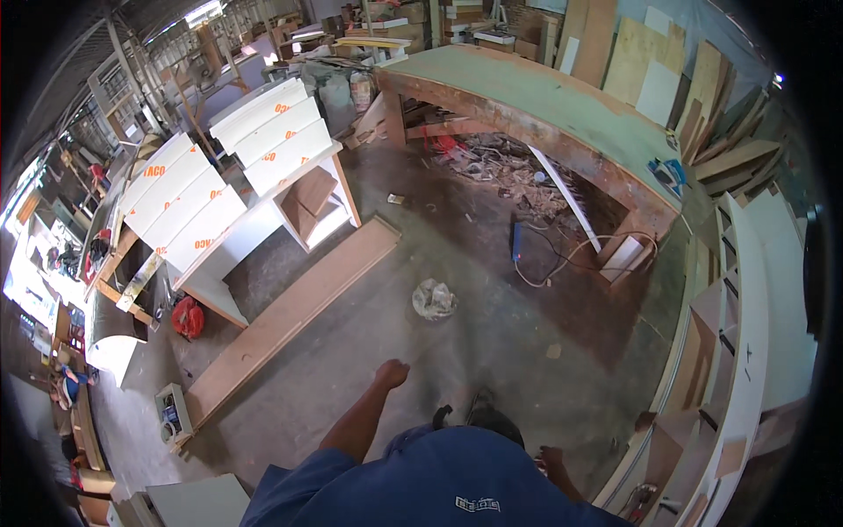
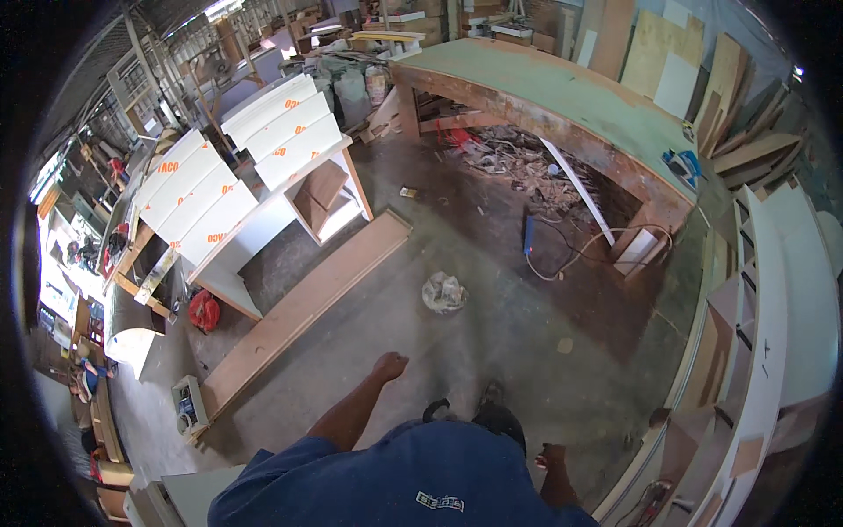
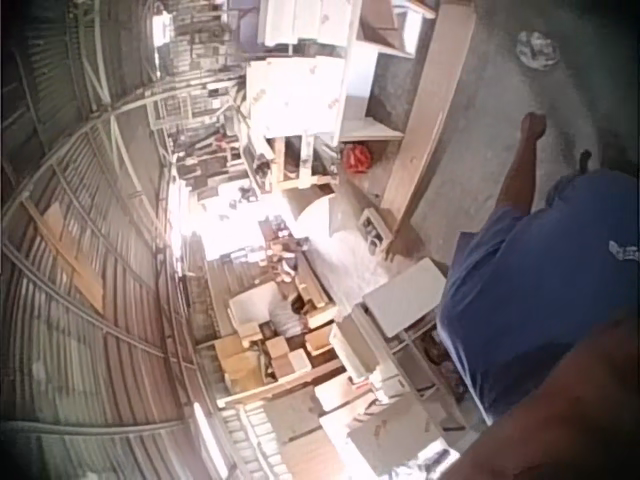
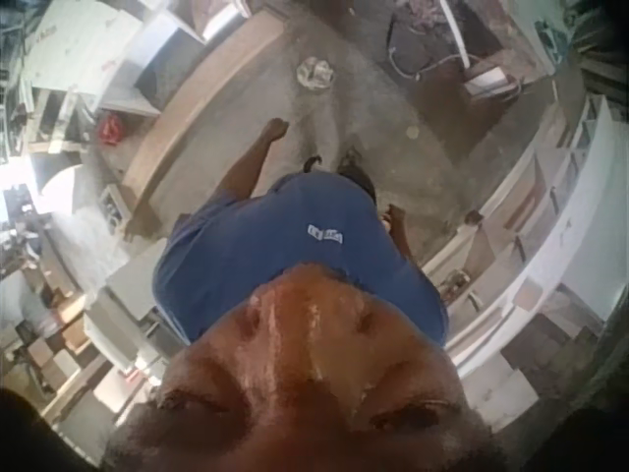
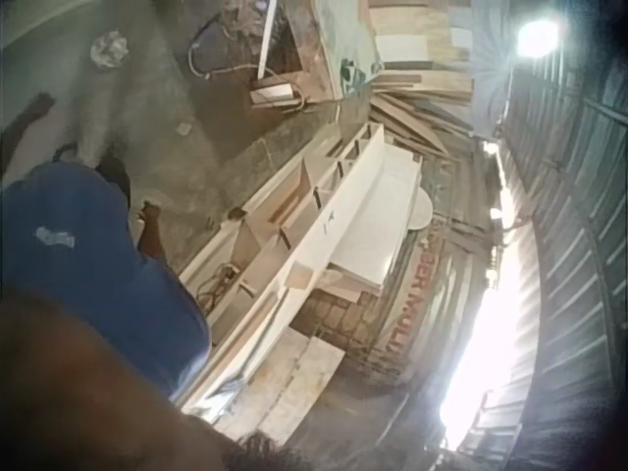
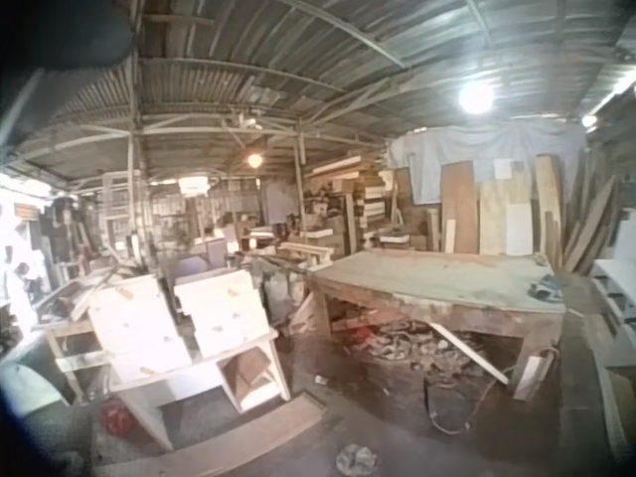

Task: The person selects a long wooden plank from a storage area, carries it to a workbench, and uses a handheld electric planer to smooth one of its edges.

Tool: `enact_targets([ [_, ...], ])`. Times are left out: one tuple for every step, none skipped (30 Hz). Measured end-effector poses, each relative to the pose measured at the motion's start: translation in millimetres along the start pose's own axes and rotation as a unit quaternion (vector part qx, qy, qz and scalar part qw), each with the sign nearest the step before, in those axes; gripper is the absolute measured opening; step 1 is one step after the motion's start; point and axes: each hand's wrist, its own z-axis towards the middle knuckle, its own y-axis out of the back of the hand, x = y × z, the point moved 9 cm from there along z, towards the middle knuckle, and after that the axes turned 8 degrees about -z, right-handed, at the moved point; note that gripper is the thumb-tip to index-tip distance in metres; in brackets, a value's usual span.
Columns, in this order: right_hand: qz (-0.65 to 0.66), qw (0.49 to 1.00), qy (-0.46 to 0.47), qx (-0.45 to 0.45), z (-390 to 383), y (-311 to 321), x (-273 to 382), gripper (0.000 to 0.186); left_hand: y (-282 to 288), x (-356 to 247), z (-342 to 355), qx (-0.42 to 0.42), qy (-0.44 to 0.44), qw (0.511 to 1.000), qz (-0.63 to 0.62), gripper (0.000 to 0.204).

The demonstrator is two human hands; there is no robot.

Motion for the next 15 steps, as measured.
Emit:
enact_targets([
  [-0.02,1.0,-0.002,0.016,3,-21,22,0.03,8,-11,12,-0.008,0.01,1.0,-0.001,0.053],
  [-0.033,0.999,0.004,0.024,9,-30,48,0.028,11,-28,34,-0.011,0.005,0.999,-0.033,0.055],
  [-0.042,0.999,0.008,0.03,14,-37,72,0.027,14,-43,56,-0.012,-0.001,0.998,-0.065,0.057],
  [-0.061,0.997,0.012,0.039,19,-48,97,0.026,12,-39,71,-0.021,0.007,0.997,-0.075,0.057],
  [-0.072,0.996,0.015,0.044,27,-54,122,0.025,-1,-33,84,-0.032,0.007,0.996,-0.077,0.054],
  [-0.082,0.995,0.019,0.049,36,-60,148,0.023,-15,-22,93,-0.044,0.009,0.996,-0.075,0.051],
  [-0.09,0.992,0.029,0.079,45,-94,180,0.022,-19,17,97,-0.013,0.022,1.0,-0.013,0.056],
  [-0.095,0.988,0.041,0.111,52,-129,212,0.021,-14,61,94,0.019,0.04,0.998,0.052,0.062],
  [-0.083,0.993,0.039,0.077,65,-91,236,0.02,-52,59,106,0.073,0.101,0.992,0.028,0.062],
  [-0.065,0.994,0.045,0.075,76,-85,265,0.018,-62,84,101,0.103,0.181,0.977,0.031,0.063],
  [-0.048,0.994,0.056,0.079,90,-90,301,0.017,-56,95,93,0.13,0.122,0.983,0.051,0.06],
  [-0.012,0.998,0.059,0.014,108,-14,321,0.016,-91,28,114,0.196,0.012,0.98,0.043,0.058],
  [0.007,0.995,0.093,0.021,124,-26,377,0.015,-74,74,103,0.142,0.1,0.985,0.005,0.055],
  [0.017,0.993,0.119,-0.012,136,8,412,0.014,-79,67,112,0.134,0.112,0.984,-0.032,0.053],
  [-0.134,0.979,0.153,-0.024,124,-11,450,0.011,-66,78,96,0.135,0.138,0.981,-0.034,0.051],
])
